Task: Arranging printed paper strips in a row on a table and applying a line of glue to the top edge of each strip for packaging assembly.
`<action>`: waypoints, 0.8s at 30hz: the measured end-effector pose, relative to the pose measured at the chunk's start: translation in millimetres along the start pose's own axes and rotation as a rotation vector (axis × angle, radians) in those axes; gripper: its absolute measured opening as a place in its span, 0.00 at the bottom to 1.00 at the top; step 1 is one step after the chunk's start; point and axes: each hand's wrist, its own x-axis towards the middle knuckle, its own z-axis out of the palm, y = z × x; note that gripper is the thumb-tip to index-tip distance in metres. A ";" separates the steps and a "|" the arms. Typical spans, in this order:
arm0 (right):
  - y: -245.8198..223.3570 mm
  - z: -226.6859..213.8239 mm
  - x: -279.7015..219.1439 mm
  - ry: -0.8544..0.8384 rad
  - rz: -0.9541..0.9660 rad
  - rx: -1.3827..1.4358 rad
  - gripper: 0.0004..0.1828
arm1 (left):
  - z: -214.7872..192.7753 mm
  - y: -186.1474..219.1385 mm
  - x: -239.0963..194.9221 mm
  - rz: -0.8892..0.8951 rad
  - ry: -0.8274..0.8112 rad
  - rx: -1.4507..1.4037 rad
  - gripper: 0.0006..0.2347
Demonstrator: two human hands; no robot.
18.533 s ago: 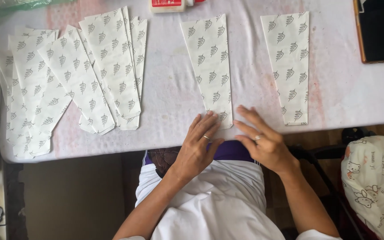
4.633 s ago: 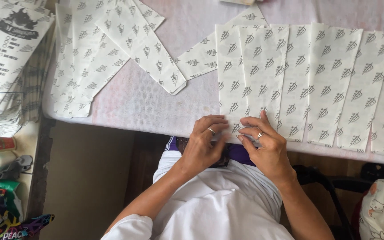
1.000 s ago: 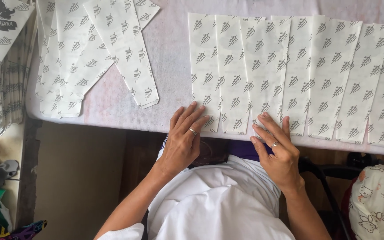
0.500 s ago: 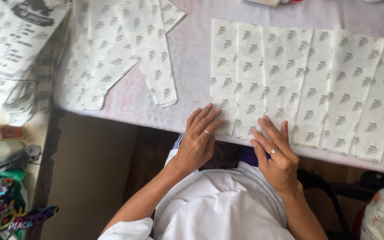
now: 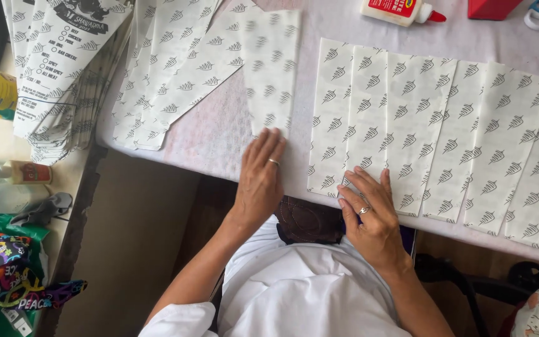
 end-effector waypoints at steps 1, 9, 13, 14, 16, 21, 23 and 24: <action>-1.5 2.1 0.8 -0.002 -0.002 0.000 0.10 | -0.9 4.0 -1.8 -0.002 0.001 0.000 0.21; -5.7 16.6 2.4 -0.026 -0.055 0.060 0.12 | -0.5 10.5 -21.5 0.162 -0.023 -0.123 0.18; -9.5 15.9 7.2 -0.025 -0.024 0.083 0.12 | -22.2 -0.3 -20.1 0.159 0.011 -0.202 0.16; -10.8 17.5 9.5 -0.023 -0.040 0.108 0.12 | -25.6 -7.7 -21.0 0.182 0.015 -0.238 0.16; -17.2 22.5 17.9 -0.020 -0.056 0.137 0.12 | -30.3 -17.3 -22.0 0.203 0.017 -0.271 0.15; -29.8 41.4 36.6 -0.073 -0.136 0.176 0.13 | -30.6 -28.4 -22.4 0.306 0.005 -0.300 0.14; -29.4 46.5 35.8 -0.078 -0.150 0.170 0.12 | -31.0 -32.2 -23.1 0.317 0.021 -0.302 0.13; -29.0 49.3 35.6 -0.079 -0.164 0.164 0.10 | -30.9 -34.2 -23.2 0.333 0.037 -0.300 0.12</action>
